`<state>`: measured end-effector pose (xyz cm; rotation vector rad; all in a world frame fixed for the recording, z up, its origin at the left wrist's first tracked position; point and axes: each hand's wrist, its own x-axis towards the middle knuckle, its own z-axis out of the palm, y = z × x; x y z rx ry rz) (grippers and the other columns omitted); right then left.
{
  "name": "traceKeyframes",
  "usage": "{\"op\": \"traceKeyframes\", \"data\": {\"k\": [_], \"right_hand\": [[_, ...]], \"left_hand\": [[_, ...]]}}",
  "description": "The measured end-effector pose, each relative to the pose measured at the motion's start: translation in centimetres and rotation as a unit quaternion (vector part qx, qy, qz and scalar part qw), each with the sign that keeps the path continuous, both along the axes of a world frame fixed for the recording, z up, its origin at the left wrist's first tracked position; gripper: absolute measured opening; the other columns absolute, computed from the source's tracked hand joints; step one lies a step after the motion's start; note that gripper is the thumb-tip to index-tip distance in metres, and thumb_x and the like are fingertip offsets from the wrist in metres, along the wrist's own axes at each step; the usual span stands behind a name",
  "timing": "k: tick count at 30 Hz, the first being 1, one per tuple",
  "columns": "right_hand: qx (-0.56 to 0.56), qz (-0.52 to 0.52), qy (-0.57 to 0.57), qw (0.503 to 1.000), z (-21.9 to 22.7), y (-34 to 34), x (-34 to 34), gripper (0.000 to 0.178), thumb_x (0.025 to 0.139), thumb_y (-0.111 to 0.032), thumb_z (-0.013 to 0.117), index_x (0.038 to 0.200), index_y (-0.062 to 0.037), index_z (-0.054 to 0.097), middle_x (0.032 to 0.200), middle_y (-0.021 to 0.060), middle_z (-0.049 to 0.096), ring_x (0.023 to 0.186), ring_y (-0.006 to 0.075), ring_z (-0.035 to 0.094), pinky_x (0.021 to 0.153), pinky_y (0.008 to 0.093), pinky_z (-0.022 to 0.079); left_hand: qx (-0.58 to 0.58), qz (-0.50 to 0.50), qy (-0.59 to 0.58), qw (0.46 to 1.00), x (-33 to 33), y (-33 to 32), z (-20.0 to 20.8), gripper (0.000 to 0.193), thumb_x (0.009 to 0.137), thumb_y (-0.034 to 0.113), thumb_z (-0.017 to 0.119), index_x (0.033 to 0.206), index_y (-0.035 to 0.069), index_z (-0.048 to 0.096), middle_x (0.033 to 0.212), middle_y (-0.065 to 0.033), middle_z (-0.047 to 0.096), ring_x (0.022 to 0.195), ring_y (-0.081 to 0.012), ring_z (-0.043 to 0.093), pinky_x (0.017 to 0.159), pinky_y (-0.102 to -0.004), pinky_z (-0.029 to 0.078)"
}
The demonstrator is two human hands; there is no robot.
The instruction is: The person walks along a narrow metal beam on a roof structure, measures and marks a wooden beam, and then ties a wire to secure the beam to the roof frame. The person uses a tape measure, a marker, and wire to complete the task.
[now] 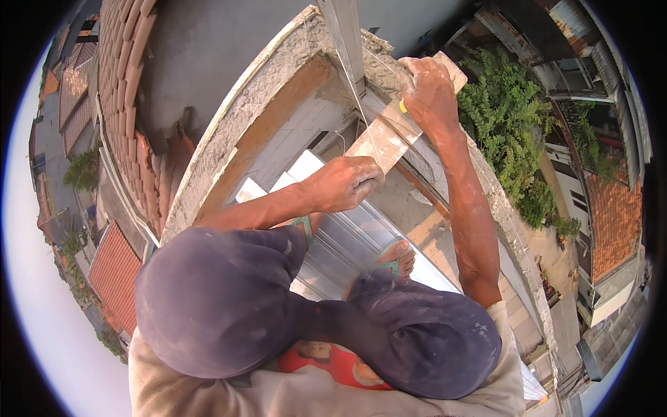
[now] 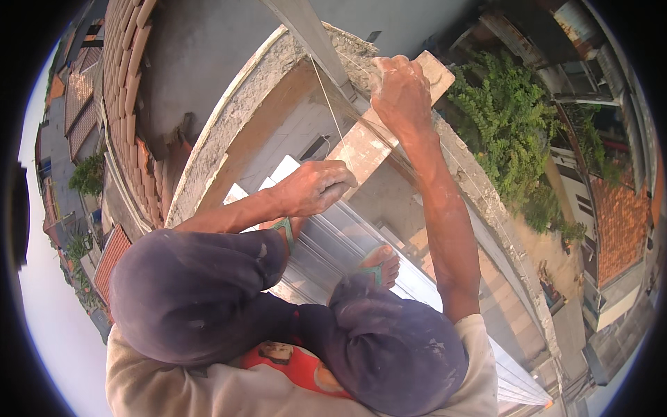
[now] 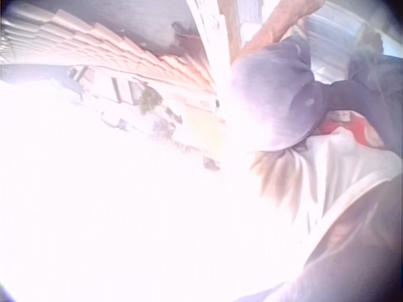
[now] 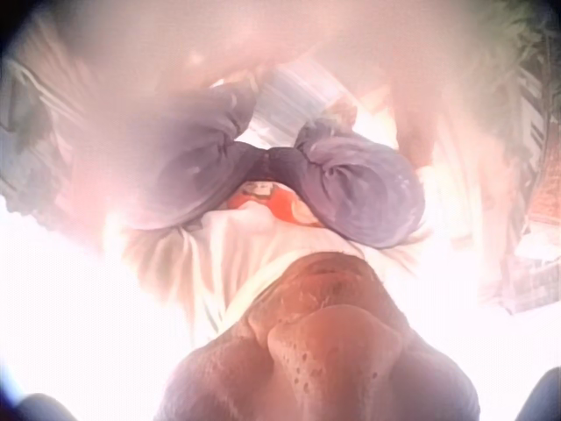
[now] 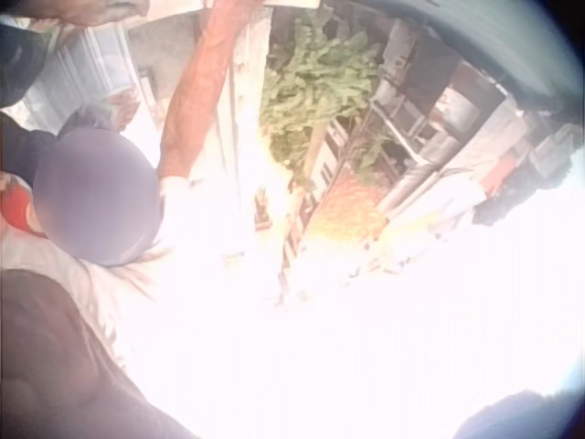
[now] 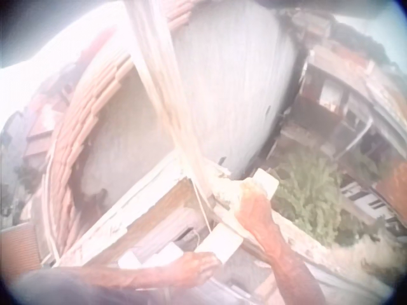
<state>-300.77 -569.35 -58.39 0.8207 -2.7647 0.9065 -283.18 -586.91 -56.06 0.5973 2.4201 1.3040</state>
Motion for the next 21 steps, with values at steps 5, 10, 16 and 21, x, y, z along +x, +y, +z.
{"op": "traceKeyframes", "data": {"k": [5, 10, 16, 21], "right_hand": [[-0.013, 0.018, -0.110, 0.994, -2.8, 0.5, -0.6, 0.026, 0.091, -0.015, 0.070, 0.114, -0.0058, 0.076, 0.110, 0.0202, 0.071, 0.104, 0.0395, 0.069, 0.094, 0.0462, 0.054], [-0.110, 0.008, -0.123, 0.986, -1.6, -0.2, -0.5, 0.020, 0.089, -0.015, 0.071, 0.106, -0.0073, 0.079, 0.097, 0.0186, 0.070, 0.089, 0.0390, 0.069, 0.085, 0.0461, 0.055], [-0.089, 0.020, -0.060, 0.994, -2.2, -2.4, -2.4, 0.025, 0.080, -0.005, 0.067, 0.102, -0.0052, 0.079, 0.094, 0.0180, 0.069, 0.088, 0.0375, 0.069, 0.083, 0.0455, 0.056], [-0.021, 0.012, 0.037, 0.999, -1.3, -4.8, -3.4, 0.035, 0.079, -0.007, 0.070, 0.114, -0.0017, 0.074, 0.098, 0.0196, 0.071, 0.095, 0.0403, 0.070, 0.089, 0.0466, 0.056]], "left_hand": [[0.009, -0.004, -0.016, 1.000, 0.0, 0.4, -0.3, 0.014, 0.091, 0.003, 0.064, 0.105, 0.003, 0.068, 0.099, -0.0148, 0.069, 0.094, -0.0363, 0.069, 0.083, -0.0453, 0.056], [-0.011, -0.012, -0.037, 0.999, 0.1, 0.1, -0.4, 0.013, 0.090, 0.003, 0.063, 0.102, 0.002, 0.069, 0.099, -0.0152, 0.069, 0.094, -0.0361, 0.070, 0.084, -0.0451, 0.056], [-0.009, -0.054, -0.066, 0.996, 0.0, 0.4, 0.0, 0.012, 0.090, 0.005, 0.066, 0.101, 0.001, 0.068, 0.101, -0.0152, 0.069, 0.096, -0.0357, 0.069, 0.087, -0.0441, 0.056], [0.020, -0.103, -0.078, 0.991, 0.7, 2.2, 0.2, 0.014, 0.088, 0.003, 0.065, 0.101, 0.000, 0.068, 0.101, -0.0162, 0.069, 0.096, -0.0368, 0.069, 0.088, -0.0445, 0.056]]}}
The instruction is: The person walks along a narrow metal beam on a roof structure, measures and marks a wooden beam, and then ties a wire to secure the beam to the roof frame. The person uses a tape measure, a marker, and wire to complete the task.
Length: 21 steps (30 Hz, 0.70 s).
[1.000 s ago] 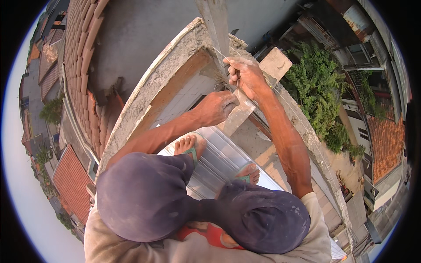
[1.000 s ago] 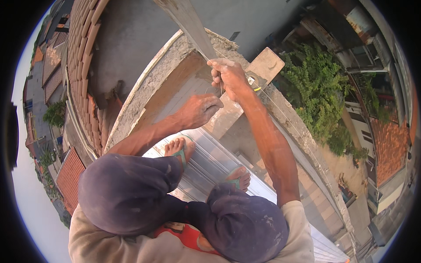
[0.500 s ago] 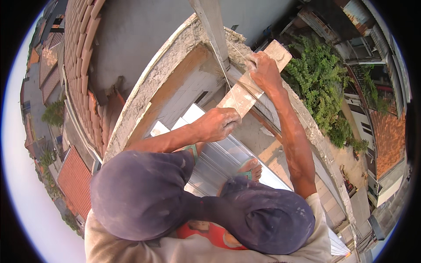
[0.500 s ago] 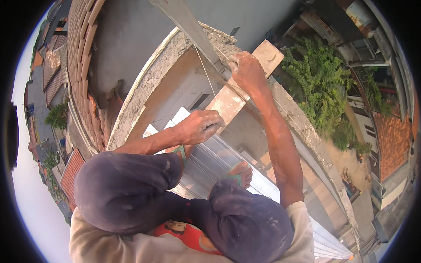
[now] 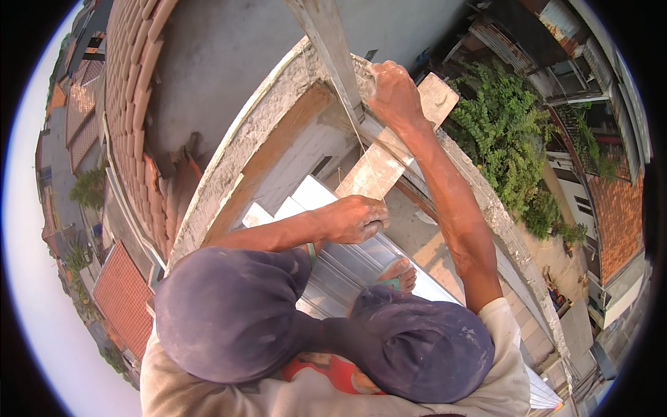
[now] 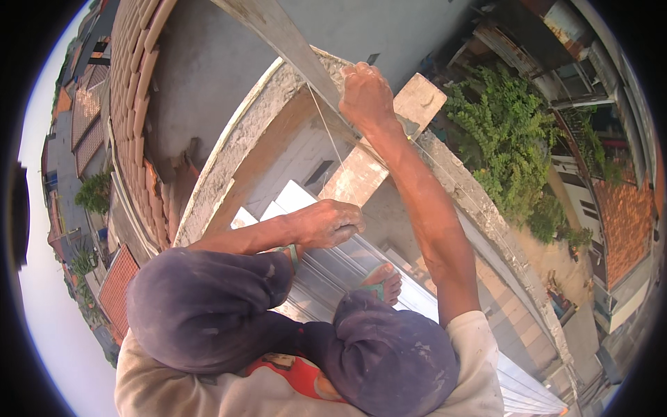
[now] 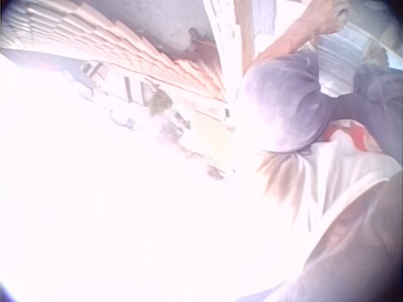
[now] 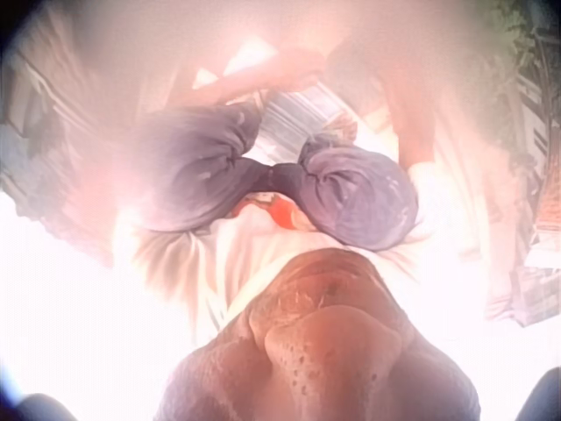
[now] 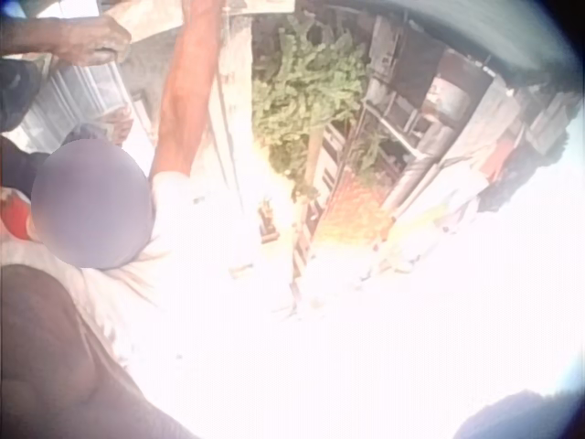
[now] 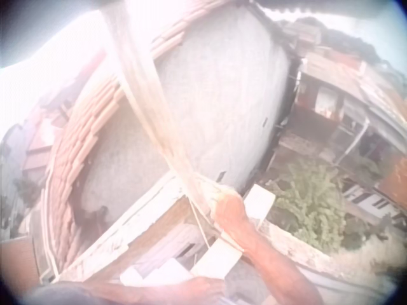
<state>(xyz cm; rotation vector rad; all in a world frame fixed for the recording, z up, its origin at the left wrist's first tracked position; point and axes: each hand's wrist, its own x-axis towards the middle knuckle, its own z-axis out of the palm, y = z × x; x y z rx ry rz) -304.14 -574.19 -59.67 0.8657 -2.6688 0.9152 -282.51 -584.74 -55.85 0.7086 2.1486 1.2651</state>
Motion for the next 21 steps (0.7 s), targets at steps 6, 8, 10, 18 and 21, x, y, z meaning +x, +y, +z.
{"op": "traceKeyframes", "data": {"k": [6, 8, 10, 18, 21], "right_hand": [[-0.141, 0.000, -0.302, 0.943, 1.9, -0.8, 6.2, 0.029, 0.098, -0.020, 0.068, 0.116, 0.0024, 0.069, 0.083, 0.0123, 0.069, 0.072, 0.0262, 0.066, 0.069, 0.0397, 0.053], [-0.213, 0.003, -0.513, 0.832, 2.0, 0.3, 5.9, 0.027, 0.099, -0.020, 0.067, 0.114, 0.0021, 0.070, 0.077, 0.0045, 0.064, 0.063, 0.0161, 0.056, 0.059, 0.0320, 0.046], [-0.303, 0.015, -0.592, 0.746, 2.6, 0.8, 5.6, 0.024, 0.101, -0.019, 0.065, 0.109, 0.0027, 0.072, 0.071, -0.0055, 0.051, 0.056, 0.0039, 0.040, 0.047, 0.0224, 0.031], [-0.468, -0.055, -0.698, 0.539, 1.4, 1.9, -3.8, 0.024, 0.105, -0.012, 0.053, 0.118, 0.0065, 0.059, 0.061, -0.0071, 0.036, 0.045, 0.0052, 0.026, 0.041, 0.0247, 0.022], [-0.459, -0.060, -0.717, 0.522, 0.4, -0.2, -6.3, 0.022, 0.104, -0.011, 0.051, 0.116, 0.0057, 0.059, 0.060, -0.0068, 0.036, 0.044, 0.0057, 0.025, 0.041, 0.0255, 0.021]], "left_hand": [[0.003, -0.002, 0.004, 1.000, -0.5, 0.4, 0.1, 0.015, 0.088, 0.006, 0.065, 0.102, 0.000, 0.068, 0.100, -0.0166, 0.069, 0.096, -0.0375, 0.069, 0.087, -0.0444, 0.056], [0.017, 0.002, 0.011, 1.000, -0.9, 0.6, -0.8, 0.016, 0.089, 0.007, 0.064, 0.103, 0.000, 0.069, 0.099, -0.0168, 0.070, 0.096, -0.0374, 0.069, 0.088, -0.0444, 0.055], [0.008, 0.020, 0.002, 1.000, -0.7, 0.0, -0.4, 0.018, 0.091, 0.008, 0.063, 0.106, 0.000, 0.069, 0.101, -0.0169, 0.070, 0.096, -0.0367, 0.070, 0.089, -0.0444, 0.055], [-0.052, 0.346, 0.063, 0.935, -9.4, -9.1, -1.8, 0.031, 0.100, 0.016, 0.056, 0.125, 0.002, 0.067, 0.122, -0.0151, 0.068, 0.113, -0.0295, 0.067, 0.101, -0.0411, 0.052], [0.061, 0.481, -0.021, 0.874, -15.3, -13.5, -1.2, 0.035, 0.102, 0.018, 0.055, 0.131, 0.002, 0.065, 0.126, -0.0119, 0.066, 0.117, -0.0259, 0.064, 0.106, -0.0392, 0.049]]}}
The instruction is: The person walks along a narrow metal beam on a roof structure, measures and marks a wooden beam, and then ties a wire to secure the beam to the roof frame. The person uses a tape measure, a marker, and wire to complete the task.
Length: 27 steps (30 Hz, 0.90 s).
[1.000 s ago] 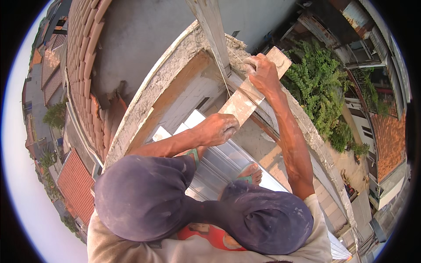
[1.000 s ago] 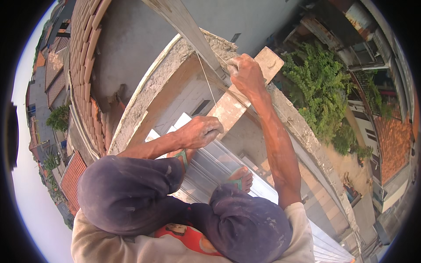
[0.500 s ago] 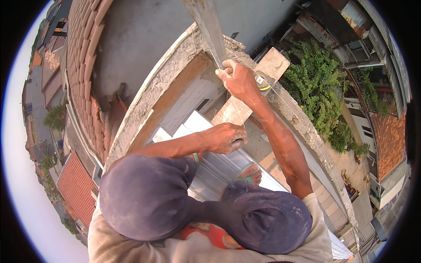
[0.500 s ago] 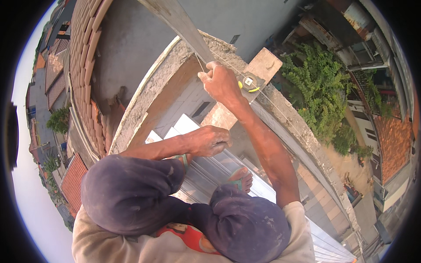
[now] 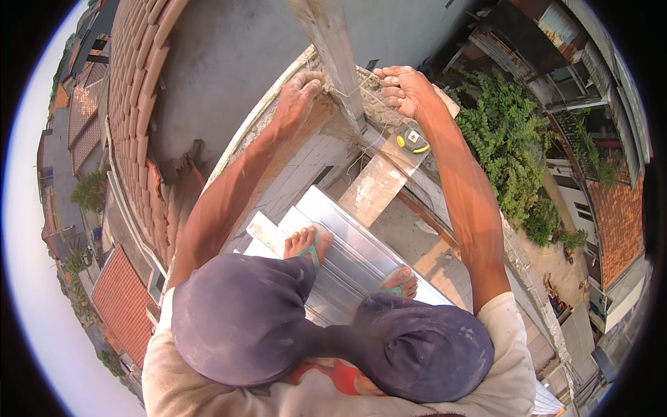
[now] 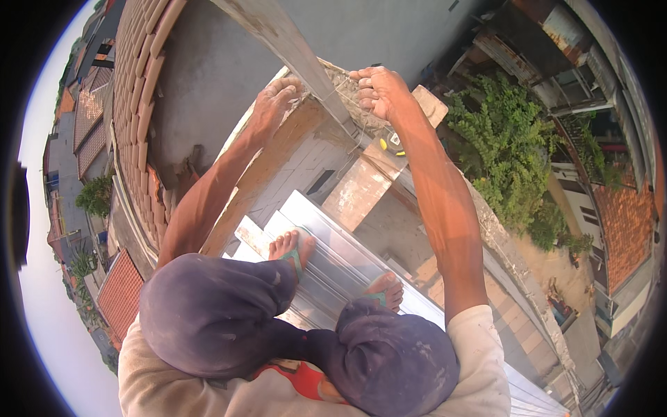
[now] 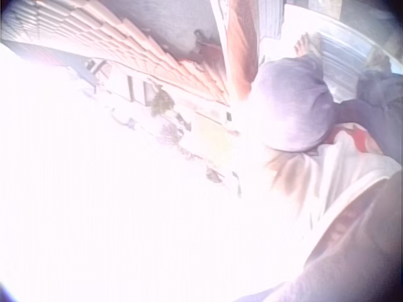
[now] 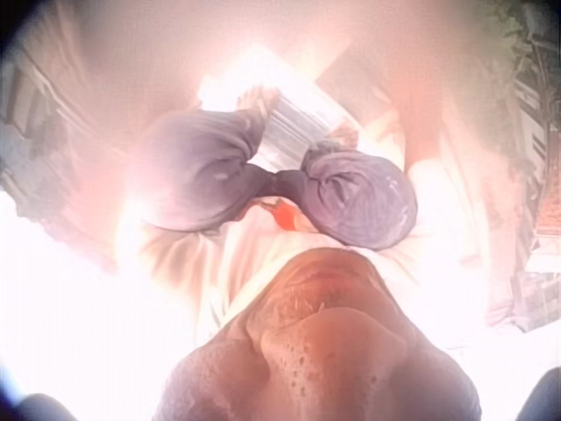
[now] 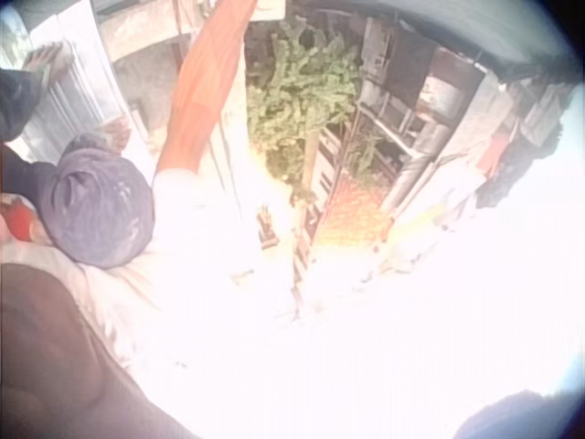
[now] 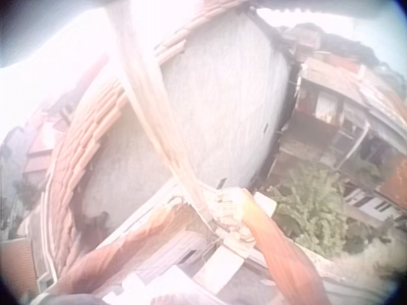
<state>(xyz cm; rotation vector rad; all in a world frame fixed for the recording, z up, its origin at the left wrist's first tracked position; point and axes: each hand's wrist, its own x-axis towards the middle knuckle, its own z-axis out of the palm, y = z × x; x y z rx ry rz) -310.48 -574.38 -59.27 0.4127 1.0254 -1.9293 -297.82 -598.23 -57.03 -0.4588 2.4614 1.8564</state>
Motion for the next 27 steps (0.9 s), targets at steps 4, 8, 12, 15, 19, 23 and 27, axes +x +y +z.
{"op": "traceKeyframes", "data": {"k": [4, 8, 12, 15, 19, 23, 27], "right_hand": [[0.015, 0.011, 0.006, 1.000, -2.0, -1.1, -2.6, 0.022, 0.103, -0.008, 0.047, 0.114, 0.0059, 0.060, 0.060, -0.0059, 0.038, 0.043, 0.0065, 0.025, 0.040, 0.0252, 0.021], [0.021, 0.040, 0.020, 0.999, -0.8, -3.3, -2.7, 0.023, 0.108, -0.012, 0.047, 0.122, 0.0040, 0.056, 0.060, -0.0080, 0.038, 0.042, 0.0053, 0.025, 0.037, 0.0230, 0.020], [-0.005, 0.035, 0.015, 0.999, -0.7, -2.0, -3.2, 0.022, 0.108, -0.013, 0.049, 0.120, 0.0030, 0.058, 0.060, -0.0082, 0.037, 0.042, 0.0044, 0.025, 0.037, 0.0229, 0.020], [-0.010, 0.074, 0.038, 0.997, 0.4, -3.1, -1.6, 0.020, 0.107, -0.015, 0.054, 0.117, 0.0017, 0.060, 0.061, -0.0084, 0.037, 0.043, 0.0034, 0.026, 0.038, 0.0229, 0.021], [0.061, 0.066, 0.088, 0.992, 0.6, 1.4, -1.2, 0.021, 0.106, -0.018, 0.059, 0.114, 0.0016, 0.063, 0.063, -0.0085, 0.040, 0.045, 0.0025, 0.029, 0.039, 0.0223, 0.024], [0.066, 0.071, 0.122, 0.988, 1.7, 1.5, 0.6, 0.025, 0.106, -0.021, 0.063, 0.114, 0.0022, 0.065, 0.065, -0.0083, 0.043, 0.046, 0.0021, 0.033, 0.040, 0.0213, 0.027], [0.107, 0.040, 0.200, 0.973, 3.3, 2.4, 3.5, 0.027, 0.103, -0.022, 0.067, 0.108, 0.0038, 0.069, 0.067, -0.0048, 0.050, 0.050, 0.0038, 0.041, 0.043, 0.0228, 0.032]], "left_hand": [[0.146, -0.138, -0.094, 0.975, -6.1, 0.0, 1.9, 0.040, 0.103, 0.019, 0.058, 0.135, -0.005, 0.060, 0.135, -0.0175, 0.063, 0.124, -0.0245, 0.062, 0.103, -0.0409, 0.053], [0.240, -0.221, -0.101, 0.940, -9.1, 0.5, -0.4, 0.030, 0.104, 0.017, 0.061, 0.126, -0.004, 0.065, 0.128, -0.0138, 0.065, 0.114, -0.0188, 0.065, 0.093, -0.0350, 0.057], [0.300, -0.216, -0.109, 0.923, -10.3, 1.2, -2.8, 0.021, 0.103, 0.013, 0.063, 0.114, -0.004, 0.068, 0.121, -0.0123, 0.067, 0.109, -0.0195, 0.067, 0.092, -0.0360, 0.058], [0.292, -0.117, -0.090, 0.945, -8.9, -2.3, -5.0, 0.024, 0.103, 0.014, 0.059, 0.119, -0.004, 0.062, 0.107, -0.0107, 0.067, 0.099, -0.0205, 0.068, 0.093, -0.0380, 0.058], [0.426, 0.098, -0.095, 0.894, -7.5, 0.2, -2.4, 0.028, 0.104, 0.013, 0.052, 0.127, -0.002, 0.053, 0.087, -0.0042, 0.060, 0.082, -0.0173, 0.062, 0.091, -0.0406, 0.056], [0.425, 0.151, -0.060, 0.890, -0.7, -5.1, -3.3, 0.025, 0.104, 0.010, 0.047, 0.128, 0.001, 0.048, 0.078, 0.0013, 0.048, 0.073, -0.0136, 0.054, 0.087, -0.0398, 0.054], [0.461, 0.134, -0.086, 0.873, 7.6, -3.3, -3.2, 0.019, 0.104, 0.012, 0.050, 0.121, 0.006, 0.052, 0.080, 0.0029, 0.048, 0.073, -0.0109, 0.055, 0.086, -0.0362, 0.055]]}}
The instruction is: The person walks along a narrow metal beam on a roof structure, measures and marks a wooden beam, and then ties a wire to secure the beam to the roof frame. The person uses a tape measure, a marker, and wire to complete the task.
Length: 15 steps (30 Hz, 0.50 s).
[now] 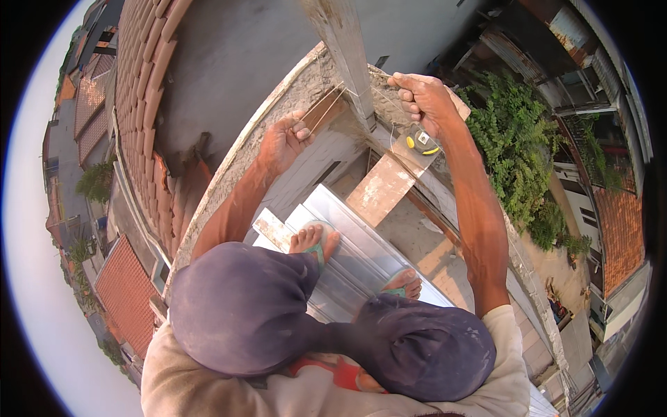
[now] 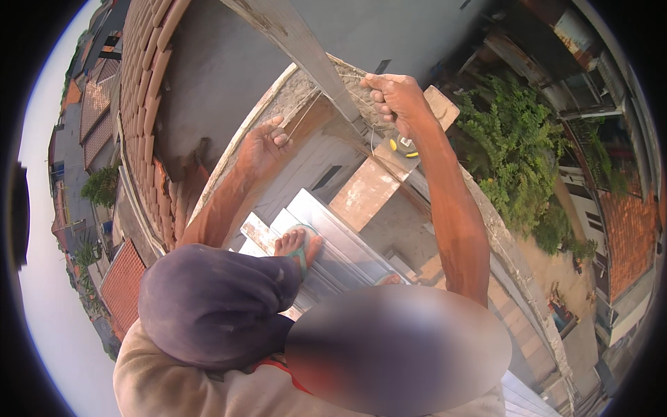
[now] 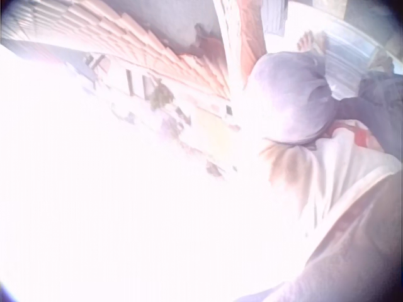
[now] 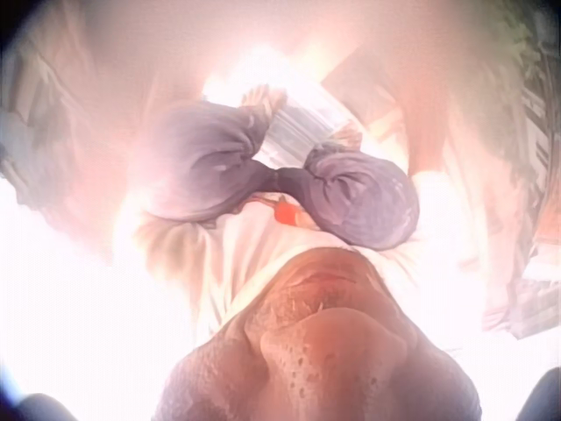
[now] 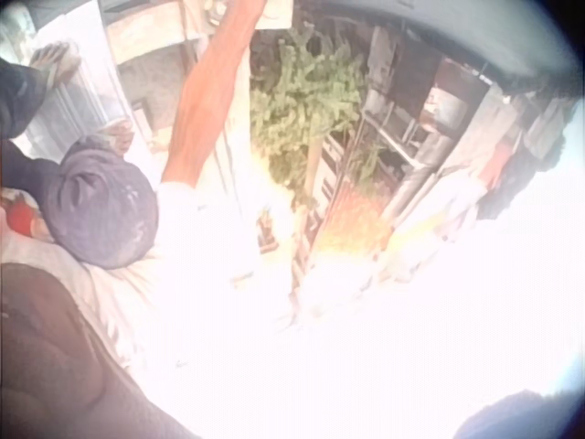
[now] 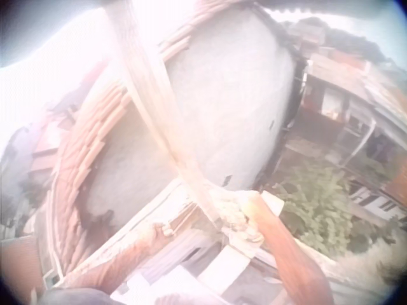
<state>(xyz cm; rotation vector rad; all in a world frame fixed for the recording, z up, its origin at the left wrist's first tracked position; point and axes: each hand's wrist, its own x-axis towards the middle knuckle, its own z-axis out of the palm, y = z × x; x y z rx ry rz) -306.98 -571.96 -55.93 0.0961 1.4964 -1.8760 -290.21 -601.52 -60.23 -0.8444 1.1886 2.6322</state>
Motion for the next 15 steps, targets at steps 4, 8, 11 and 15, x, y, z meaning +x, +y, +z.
{"op": "traceKeyframes", "data": {"k": [4, 8, 11, 15], "right_hand": [[-0.022, 0.049, 0.022, 0.998, 0.0, -0.2, 4.2, 0.033, 0.105, -0.029, 0.066, 0.108, 0.0041, 0.069, 0.071, 0.0015, 0.058, 0.054, 0.0089, 0.055, 0.048, 0.0246, 0.047], [-0.031, 0.024, -0.008, 0.999, -2.9, -4.0, 8.9, 0.033, 0.107, -0.027, 0.062, 0.116, 0.0040, 0.064, 0.084, 0.0072, 0.065, 0.071, 0.0138, 0.066, 0.064, 0.0298, 0.058], [-0.090, -0.019, -0.054, 0.994, -3.5, -6.7, 11.6, 0.032, 0.108, -0.025, 0.059, 0.124, 0.0031, 0.061, 0.090, 0.0073, 0.066, 0.081, 0.0147, 0.068, 0.074, 0.0328, 0.059], [-0.130, -0.043, -0.065, 0.988, -3.4, -5.8, 11.8, 0.027, 0.109, -0.021, 0.056, 0.124, 0.0012, 0.062, 0.080, -0.0013, 0.056, 0.063, 0.0063, 0.049, 0.058, 0.0251, 0.046]], "left_hand": [[0.084, -0.007, -0.047, 0.995, 8.1, 3.7, 1.4, 0.016, 0.106, 0.014, 0.049, 0.117, 0.006, 0.057, 0.080, 0.0030, 0.049, 0.075, -0.0121, 0.054, 0.085, -0.0347, 0.052], [0.114, -0.050, -0.098, 0.987, 14.1, 6.7, 3.1, 0.018, 0.105, 0.016, 0.053, 0.119, 0.005, 0.058, 0.079, 0.0029, 0.049, 0.075, -0.0120, 0.053, 0.086, -0.0342, 0.049], [0.114, -0.093, -0.129, 0.981, 17.3, 8.6, 4.9, 0.019, 0.104, 0.015, 0.054, 0.116, 0.002, 0.059, 0.078, 0.0021, 0.050, 0.073, -0.0121, 0.053, 0.082, -0.0325, 0.049], [0.143, -0.151, -0.166, 0.964, 19.5, 6.2, 4.8, 0.023, 0.102, 0.014, 0.054, 0.118, -0.002, 0.059, 0.081, -0.0012, 0.056, 0.073, -0.0122, 0.056, 0.078, -0.0318, 0.056]]}}
